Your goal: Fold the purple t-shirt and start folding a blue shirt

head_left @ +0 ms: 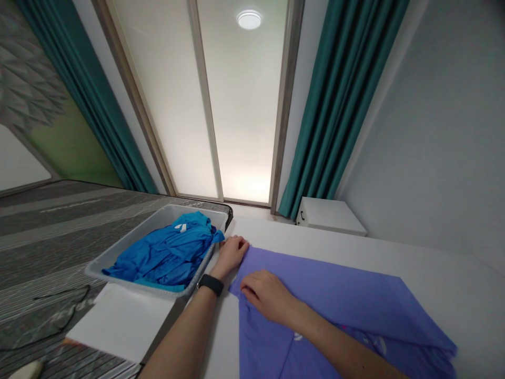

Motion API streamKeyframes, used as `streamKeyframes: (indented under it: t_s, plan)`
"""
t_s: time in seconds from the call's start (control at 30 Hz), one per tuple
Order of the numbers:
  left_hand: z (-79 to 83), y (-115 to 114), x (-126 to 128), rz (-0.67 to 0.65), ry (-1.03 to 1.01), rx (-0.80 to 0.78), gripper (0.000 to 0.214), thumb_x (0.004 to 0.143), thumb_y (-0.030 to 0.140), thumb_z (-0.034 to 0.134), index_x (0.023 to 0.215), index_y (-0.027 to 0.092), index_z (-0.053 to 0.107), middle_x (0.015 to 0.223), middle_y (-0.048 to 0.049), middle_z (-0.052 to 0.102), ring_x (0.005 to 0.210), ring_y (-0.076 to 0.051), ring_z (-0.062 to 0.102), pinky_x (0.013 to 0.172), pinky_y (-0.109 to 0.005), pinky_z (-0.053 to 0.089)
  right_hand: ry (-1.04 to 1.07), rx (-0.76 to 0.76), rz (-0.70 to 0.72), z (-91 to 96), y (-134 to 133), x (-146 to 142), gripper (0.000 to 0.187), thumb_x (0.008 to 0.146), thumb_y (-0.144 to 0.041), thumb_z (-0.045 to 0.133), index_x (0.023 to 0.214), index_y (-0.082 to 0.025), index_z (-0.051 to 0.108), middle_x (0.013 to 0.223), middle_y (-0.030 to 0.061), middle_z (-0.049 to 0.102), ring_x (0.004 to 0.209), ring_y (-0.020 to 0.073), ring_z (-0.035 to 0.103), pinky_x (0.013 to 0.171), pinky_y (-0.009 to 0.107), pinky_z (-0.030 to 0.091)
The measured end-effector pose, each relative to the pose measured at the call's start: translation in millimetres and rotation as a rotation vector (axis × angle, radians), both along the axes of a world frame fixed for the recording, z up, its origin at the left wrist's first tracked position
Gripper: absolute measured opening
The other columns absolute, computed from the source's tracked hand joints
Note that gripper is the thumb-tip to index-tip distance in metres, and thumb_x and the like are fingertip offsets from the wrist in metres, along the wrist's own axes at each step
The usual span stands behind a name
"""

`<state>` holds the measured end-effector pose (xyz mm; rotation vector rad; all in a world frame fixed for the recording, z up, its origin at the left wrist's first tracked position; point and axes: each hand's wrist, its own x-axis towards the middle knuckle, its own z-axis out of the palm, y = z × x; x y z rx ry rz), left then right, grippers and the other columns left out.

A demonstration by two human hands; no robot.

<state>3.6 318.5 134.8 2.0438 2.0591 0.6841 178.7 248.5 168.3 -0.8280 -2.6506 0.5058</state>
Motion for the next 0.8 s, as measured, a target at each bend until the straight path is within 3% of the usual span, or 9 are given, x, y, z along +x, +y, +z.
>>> streamKeyframes:
  t_s: [0.17, 0.33, 0.43, 0.57, 0.8]
  plan:
    - [16.5, -14.3, 8.9, 0.006, -0.008, 0.08, 0.019, 0.093, 0.024, 0.047, 0.095, 0.017, 0.064, 0.091, -0.0068, 0.068, 0.092, -0.021, 0.061, 0.08, -0.031, 0.04, 0.223, -0.223, -0.125, 14.6, 27.6, 29.7, 0.023, 0.092, -0.012, 0.046, 0.101, -0.019, 0.066, 0.09, 0.0009, 0.071, 0.079, 0.0138, 0.063, 0.074, 0.024, 0.046]
    - [28.8, -43.8, 17.3, -0.138, 0.013, 0.081, 0.019, 0.094, 0.026, 0.045, 0.102, 0.018, 0.061, 0.078, -0.0038, 0.065, 0.076, -0.02, 0.061, 0.07, -0.029, 0.04, 0.175, -0.151, -0.166, 3.7, 37.5, 75.2, 0.022, 0.091, -0.012, 0.046, 0.099, -0.018, 0.067, 0.097, 0.0041, 0.07, 0.09, 0.0161, 0.063, 0.086, 0.029, 0.047]
    - [28.7, -63.4, 11.0, -0.176, 0.085, 0.038, 0.022, 0.095, 0.023, 0.041, 0.106, 0.019, 0.059, 0.083, -0.0058, 0.067, 0.077, -0.021, 0.063, 0.07, -0.029, 0.04, 0.108, -0.076, -0.157, -3.7, 31.1, 93.0, 0.022, 0.092, -0.013, 0.047, 0.101, -0.018, 0.066, 0.101, 0.0061, 0.068, 0.098, 0.0176, 0.061, 0.093, 0.032, 0.045]
    - [28.3, -85.3, -3.4, -0.17, 0.091, -0.033, 0.025, 0.097, 0.024, 0.034, 0.109, 0.019, 0.056, 0.092, -0.0082, 0.07, 0.085, -0.023, 0.065, 0.077, -0.031, 0.041, 0.027, -0.017, -0.126, -8.1, 16.2, 95.1, 0.024, 0.093, -0.011, 0.047, 0.107, -0.019, 0.065, 0.106, 0.0065, 0.065, 0.102, 0.0187, 0.058, 0.096, 0.034, 0.045]
    - [26.0, -103.4, -3.6, -0.1, -0.106, -0.159, 0.029, 0.097, 0.031, 0.032, 0.11, 0.02, 0.055, 0.076, -0.0026, 0.068, 0.077, -0.022, 0.065, 0.071, -0.031, 0.041, -0.024, 0.088, -0.13, -25.0, -4.8, 81.3, 0.037, 0.092, -0.012, 0.049, 0.128, -0.02, 0.057, 0.13, 0.0106, 0.057, 0.122, 0.023, 0.05, 0.106, 0.041, 0.04]
